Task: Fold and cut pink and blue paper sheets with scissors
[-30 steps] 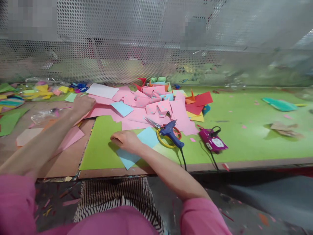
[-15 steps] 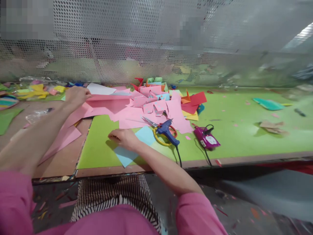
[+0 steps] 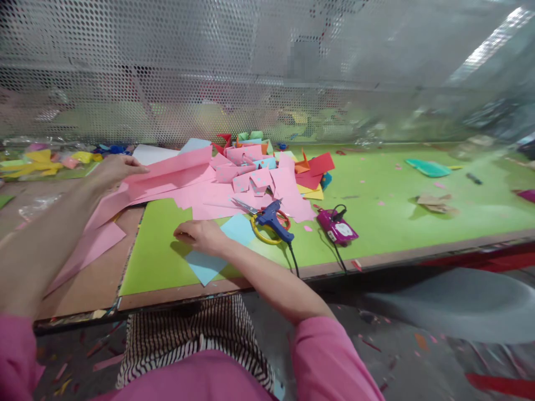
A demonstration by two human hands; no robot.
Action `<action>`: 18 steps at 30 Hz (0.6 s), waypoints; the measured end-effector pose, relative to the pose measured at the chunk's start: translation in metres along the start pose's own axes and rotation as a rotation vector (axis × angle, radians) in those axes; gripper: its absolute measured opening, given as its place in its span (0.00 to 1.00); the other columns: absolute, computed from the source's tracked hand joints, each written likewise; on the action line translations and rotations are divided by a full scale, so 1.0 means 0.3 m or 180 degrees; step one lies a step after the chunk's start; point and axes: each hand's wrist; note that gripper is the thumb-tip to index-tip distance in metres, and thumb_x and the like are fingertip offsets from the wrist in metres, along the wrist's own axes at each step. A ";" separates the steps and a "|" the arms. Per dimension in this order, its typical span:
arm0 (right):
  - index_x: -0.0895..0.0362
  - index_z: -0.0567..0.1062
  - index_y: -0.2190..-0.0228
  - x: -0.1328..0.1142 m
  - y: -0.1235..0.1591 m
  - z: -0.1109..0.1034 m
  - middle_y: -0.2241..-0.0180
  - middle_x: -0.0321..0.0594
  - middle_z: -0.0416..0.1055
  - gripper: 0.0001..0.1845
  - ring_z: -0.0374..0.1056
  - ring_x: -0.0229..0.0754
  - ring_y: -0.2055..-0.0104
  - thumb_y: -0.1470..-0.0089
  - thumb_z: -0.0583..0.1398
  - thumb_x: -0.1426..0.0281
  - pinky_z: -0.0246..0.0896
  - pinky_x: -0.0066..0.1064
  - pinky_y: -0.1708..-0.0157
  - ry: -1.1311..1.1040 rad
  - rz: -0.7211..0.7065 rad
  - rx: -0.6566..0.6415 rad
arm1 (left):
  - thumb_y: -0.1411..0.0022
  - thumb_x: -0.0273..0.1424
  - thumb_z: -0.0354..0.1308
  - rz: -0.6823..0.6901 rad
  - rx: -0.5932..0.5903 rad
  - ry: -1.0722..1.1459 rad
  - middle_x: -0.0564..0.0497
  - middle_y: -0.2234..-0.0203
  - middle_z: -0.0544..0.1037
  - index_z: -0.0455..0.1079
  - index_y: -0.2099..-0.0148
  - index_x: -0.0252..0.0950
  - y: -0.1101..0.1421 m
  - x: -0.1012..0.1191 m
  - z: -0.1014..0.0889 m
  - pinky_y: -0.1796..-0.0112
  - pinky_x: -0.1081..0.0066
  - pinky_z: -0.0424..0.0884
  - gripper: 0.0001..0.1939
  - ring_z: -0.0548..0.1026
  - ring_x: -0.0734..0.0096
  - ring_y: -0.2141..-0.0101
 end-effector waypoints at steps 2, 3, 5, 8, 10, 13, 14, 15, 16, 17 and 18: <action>0.54 0.81 0.57 0.003 -0.001 -0.001 0.58 0.41 0.82 0.12 0.75 0.40 0.57 0.34 0.57 0.69 0.64 0.31 0.60 -0.0019 0.0029 0.0007 | 0.36 0.56 0.56 -0.0225 -0.0031 -0.0103 0.50 0.72 0.83 0.78 0.61 0.29 0.004 0.015 -0.003 0.65 0.71 0.67 0.31 0.70 0.72 0.70; 0.54 0.81 0.57 0.004 -0.002 -0.001 0.58 0.41 0.82 0.12 0.75 0.39 0.57 0.34 0.57 0.69 0.64 0.31 0.60 -0.0031 0.0034 0.0007 | 0.35 0.52 0.57 -0.0305 -0.0024 -0.0169 0.50 0.69 0.83 0.78 0.59 0.29 0.007 0.027 -0.007 0.63 0.72 0.68 0.28 0.72 0.71 0.68; 0.54 0.81 0.57 0.006 -0.002 -0.003 0.58 0.41 0.82 0.12 0.75 0.39 0.58 0.34 0.57 0.69 0.64 0.31 0.59 -0.0048 0.0021 0.0005 | 0.34 0.43 0.57 -0.0379 0.0034 -0.0297 0.49 0.64 0.84 0.78 0.54 0.29 0.017 0.057 -0.023 0.59 0.71 0.69 0.21 0.74 0.69 0.64; 0.55 0.81 0.57 0.008 -0.004 -0.005 0.59 0.41 0.82 0.11 0.75 0.39 0.58 0.34 0.57 0.69 0.64 0.30 0.60 -0.0041 0.0012 0.0041 | 0.33 0.37 0.53 -0.0414 0.0225 -0.0493 0.47 0.56 0.84 0.77 0.49 0.30 0.040 0.110 -0.063 0.51 0.65 0.69 0.19 0.75 0.64 0.56; 0.55 0.81 0.58 0.011 -0.006 -0.005 0.59 0.40 0.82 0.11 0.75 0.38 0.59 0.34 0.58 0.69 0.63 0.29 0.60 -0.0025 0.0033 0.0089 | 0.32 0.37 0.52 -0.0399 0.0356 -0.0592 0.45 0.53 0.82 0.77 0.48 0.30 0.062 0.145 -0.093 0.48 0.59 0.68 0.20 0.75 0.59 0.52; 0.55 0.81 0.58 0.015 -0.009 -0.004 0.60 0.40 0.82 0.10 0.74 0.38 0.59 0.35 0.58 0.69 0.62 0.28 0.61 0.0019 0.0090 0.0174 | 0.33 0.40 0.52 -0.0222 0.0444 -0.0897 0.45 0.55 0.82 0.77 0.48 0.32 0.119 0.192 -0.123 0.48 0.55 0.69 0.21 0.76 0.56 0.53; 0.55 0.80 0.59 0.017 -0.010 -0.005 0.61 0.40 0.82 0.10 0.74 0.37 0.60 0.35 0.58 0.69 0.61 0.28 0.62 0.0041 0.0117 0.0210 | 0.32 0.40 0.51 -0.0104 0.0452 -0.1080 0.45 0.57 0.82 0.77 0.49 0.33 0.149 0.205 -0.126 0.49 0.55 0.70 0.21 0.76 0.56 0.54; 0.56 0.80 0.59 0.017 -0.010 -0.008 0.62 0.40 0.81 0.10 0.73 0.37 0.62 0.35 0.59 0.69 0.60 0.28 0.63 0.0063 0.0144 0.0243 | 0.32 0.40 0.49 0.0009 0.0477 -0.1275 0.45 0.59 0.82 0.78 0.51 0.35 0.187 0.218 -0.125 0.51 0.55 0.71 0.20 0.77 0.55 0.55; 0.56 0.80 0.60 0.015 -0.010 -0.014 0.63 0.40 0.81 0.10 0.73 0.37 0.63 0.35 0.59 0.68 0.59 0.28 0.64 0.0080 0.0170 0.0264 | 0.31 0.40 0.48 0.0147 0.0509 -0.1450 0.44 0.62 0.82 0.78 0.53 0.36 0.232 0.229 -0.122 0.52 0.55 0.72 0.20 0.77 0.54 0.56; 0.56 0.80 0.61 0.011 -0.008 -0.023 0.64 0.40 0.80 0.10 0.72 0.37 0.64 0.34 0.58 0.67 0.59 0.29 0.64 0.0100 0.0183 0.0296 | 0.31 0.40 0.46 0.0261 0.0540 -0.1577 0.42 0.64 0.81 0.78 0.56 0.36 0.283 0.238 -0.116 0.52 0.54 0.73 0.21 0.77 0.51 0.57; 0.56 0.80 0.62 0.004 -0.005 -0.037 0.65 0.40 0.80 0.12 0.71 0.38 0.64 0.33 0.58 0.65 0.59 0.29 0.64 0.0125 0.0170 0.0359 | 0.30 0.39 0.43 0.0415 0.0507 -0.1598 0.42 0.65 0.81 0.78 0.59 0.38 0.341 0.243 -0.108 0.51 0.51 0.73 0.22 0.77 0.51 0.57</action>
Point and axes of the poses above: each hand's wrist, its own y-axis away from the middle knuckle, its own z-axis out of the palm, x = y × z
